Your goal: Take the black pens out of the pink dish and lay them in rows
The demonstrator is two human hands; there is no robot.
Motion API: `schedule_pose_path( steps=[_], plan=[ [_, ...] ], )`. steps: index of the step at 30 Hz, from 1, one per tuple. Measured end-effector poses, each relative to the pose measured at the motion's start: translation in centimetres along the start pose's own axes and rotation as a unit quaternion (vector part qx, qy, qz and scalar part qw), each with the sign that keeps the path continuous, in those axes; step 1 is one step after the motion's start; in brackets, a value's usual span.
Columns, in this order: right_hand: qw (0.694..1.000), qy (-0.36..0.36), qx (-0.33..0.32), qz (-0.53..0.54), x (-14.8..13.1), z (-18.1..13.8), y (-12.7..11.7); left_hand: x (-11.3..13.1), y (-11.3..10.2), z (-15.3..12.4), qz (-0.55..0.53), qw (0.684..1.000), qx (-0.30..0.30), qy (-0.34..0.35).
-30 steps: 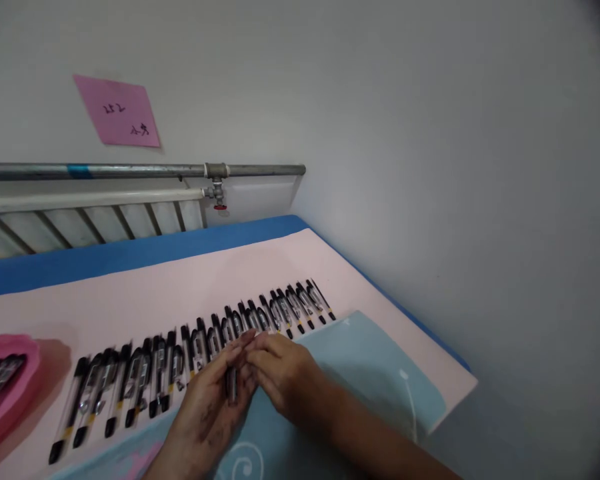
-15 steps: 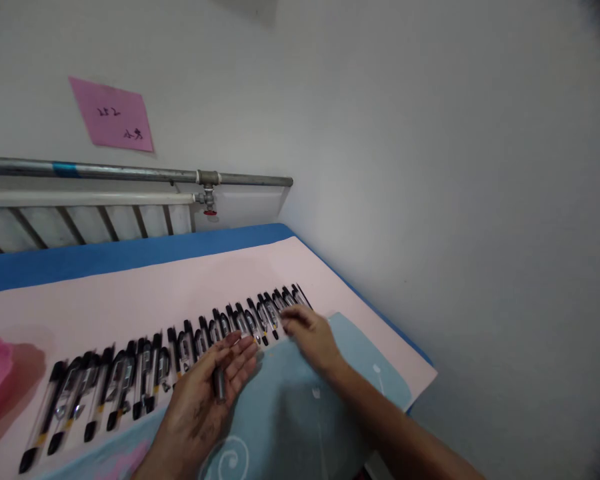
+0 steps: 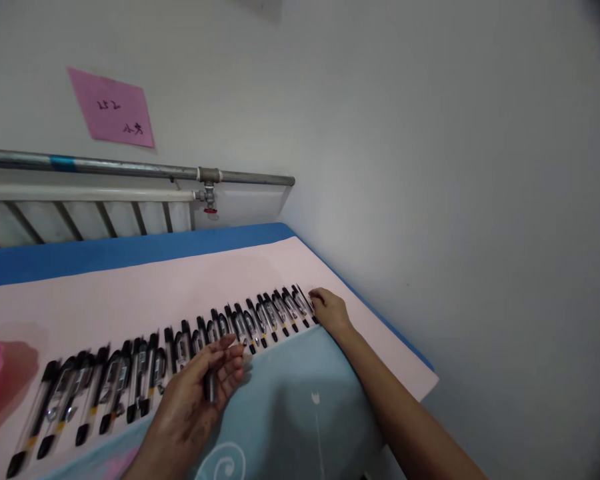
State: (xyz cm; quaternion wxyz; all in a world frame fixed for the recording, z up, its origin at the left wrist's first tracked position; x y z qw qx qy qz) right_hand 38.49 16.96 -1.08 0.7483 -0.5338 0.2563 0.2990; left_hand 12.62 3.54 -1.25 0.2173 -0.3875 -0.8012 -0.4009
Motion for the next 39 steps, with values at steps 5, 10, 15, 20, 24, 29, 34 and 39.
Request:
schedule_pose_path(
  steps=[5,10,15,20,24,29,34,39],
  plan=[
    [1.0,-0.006,-0.002,0.0,0.3,0.1,-0.1,-0.2,-0.3,0.2,0.01,1.0,-0.002,0.001],
    [1.0,-0.013,-0.026,0.003,-0.1,0.0,0.0,-0.3,-0.3,0.5,0.021,1.0,-0.005,0.007],
    [0.999,-0.012,-0.034,0.02,-0.5,-0.1,0.1,-0.3,-0.3,0.4,0.023,1.0,-0.001,0.004],
    [0.999,0.002,-0.012,0.043,-0.2,0.0,0.0,-0.3,-0.3,0.2,0.032,1.0,0.001,0.002],
    [0.997,0.01,0.038,0.072,-0.7,-0.3,-0.9,-0.3,0.2,-0.1,0.006,1.0,0.005,-0.003],
    [0.984,-0.012,-0.019,0.175,-6.4,-4.1,-0.4,-0.3,1.2,-0.5,-0.084,0.996,-0.003,-0.022],
    [0.928,-0.071,-0.229,0.287,-15.3,-10.9,3.3,-0.3,1.7,-1.0,-0.091,0.996,-0.016,0.014],
    [0.916,-0.024,-0.253,0.311,-16.7,-13.1,6.6,-0.5,1.6,-1.4,-0.044,0.997,-0.006,0.063]
  ],
)
Point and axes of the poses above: each hand's wrist, its own z-axis towards the middle knuckle, its own y-axis out of the palm, x = y × z, the point moved 5 cm from there along z, towards the middle knuckle, and after that the axes turned 12 degrees about z, right-handed, at the moved point
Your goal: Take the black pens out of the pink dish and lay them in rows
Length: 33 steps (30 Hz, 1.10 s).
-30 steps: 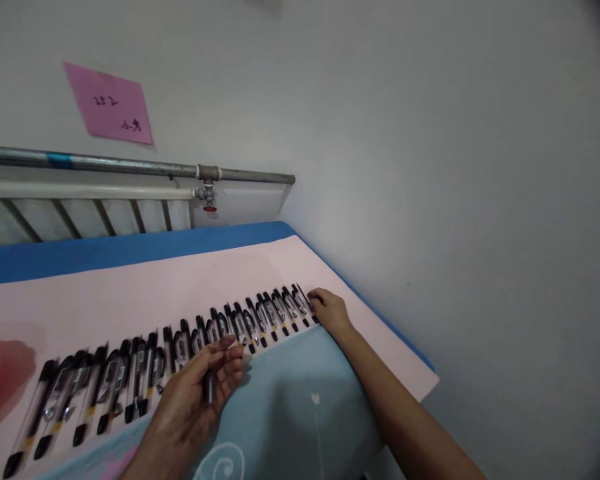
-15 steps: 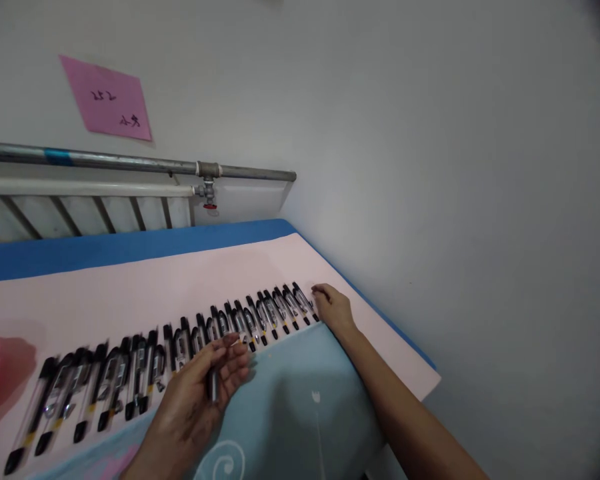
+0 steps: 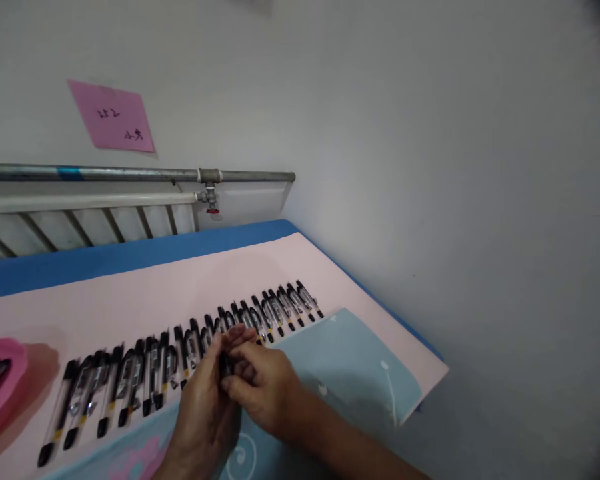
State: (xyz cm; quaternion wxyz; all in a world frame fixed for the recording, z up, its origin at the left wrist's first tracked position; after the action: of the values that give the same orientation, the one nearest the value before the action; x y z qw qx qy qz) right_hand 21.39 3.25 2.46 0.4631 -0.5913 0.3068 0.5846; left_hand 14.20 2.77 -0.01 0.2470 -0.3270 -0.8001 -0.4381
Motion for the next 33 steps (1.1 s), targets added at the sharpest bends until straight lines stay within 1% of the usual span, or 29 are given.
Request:
schedule_pose_path(
  steps=[1,3,4,6,7,8,9,10,12,14,16,19,23,27,31,33],
  plan=[
    [1.0,0.01,0.003,0.02,0.6,0.3,-0.3,0.1,-0.1,0.1,0.009,1.0,-0.006,0.014],
    [0.998,0.031,0.031,0.052,1.8,1.3,-2.5,0.6,-0.3,0.3,0.028,0.998,-0.021,0.052],
    [0.996,0.038,0.058,0.051,2.3,2.0,-4.3,0.9,-0.4,0.5,0.036,0.997,-0.025,0.07],
    [0.988,0.011,0.154,0.003,2.8,3.7,-9.1,1.2,-0.8,1.0,0.053,0.995,-0.024,0.085],
    [0.977,-0.007,0.208,-0.039,3.0,4.4,-11.7,1.3,-1.0,1.2,0.061,0.995,-0.017,0.081],
    [0.958,-0.008,0.272,-0.088,3.3,5.0,-14.4,1.3,-1.1,1.4,0.066,0.995,-0.01,0.073],
    [0.938,0.015,0.318,-0.139,3.9,5.5,-16.6,1.3,-1.2,1.5,0.07,0.995,-0.006,0.066],
    [0.926,0.033,0.341,-0.157,4.5,6.0,-18.4,1.2,-1.2,1.6,0.073,0.995,-0.007,0.062],
    [0.912,0.056,0.365,-0.178,5.9,6.4,-20.7,1.2,-1.2,1.7,0.079,0.995,-0.011,0.059],
    [0.908,0.07,0.367,-0.192,7.2,6.5,-21.5,1.1,-1.2,1.7,0.089,0.994,-0.018,0.061],
    [0.906,0.08,0.357,-0.212,8.0,6.6,-21.4,1.0,-1.3,1.7,0.098,0.993,-0.018,0.062],
    [0.904,0.093,0.336,-0.247,8.6,6.7,-21.0,0.9,-1.4,1.9,0.106,0.993,-0.009,0.051],
    [0.901,0.102,0.312,-0.284,8.5,6.9,-20.9,0.9,-1.8,2.3,0.109,0.994,0.02,0.023],
    [0.899,0.101,0.294,-0.308,8.3,6.9,-20.7,0.9,-1.8,2.2,0.112,0.994,0.009,0.004],
    [0.897,0.09,0.293,-0.319,8.2,6.8,-20.5,1.1,-1.9,2.3,0.118,0.993,0.009,0.012],
    [0.896,0.078,0.301,-0.317,8.0,6.6,-20.7,1.3,-1.9,2.5,0.12,0.992,0.006,0.029]
  ],
)
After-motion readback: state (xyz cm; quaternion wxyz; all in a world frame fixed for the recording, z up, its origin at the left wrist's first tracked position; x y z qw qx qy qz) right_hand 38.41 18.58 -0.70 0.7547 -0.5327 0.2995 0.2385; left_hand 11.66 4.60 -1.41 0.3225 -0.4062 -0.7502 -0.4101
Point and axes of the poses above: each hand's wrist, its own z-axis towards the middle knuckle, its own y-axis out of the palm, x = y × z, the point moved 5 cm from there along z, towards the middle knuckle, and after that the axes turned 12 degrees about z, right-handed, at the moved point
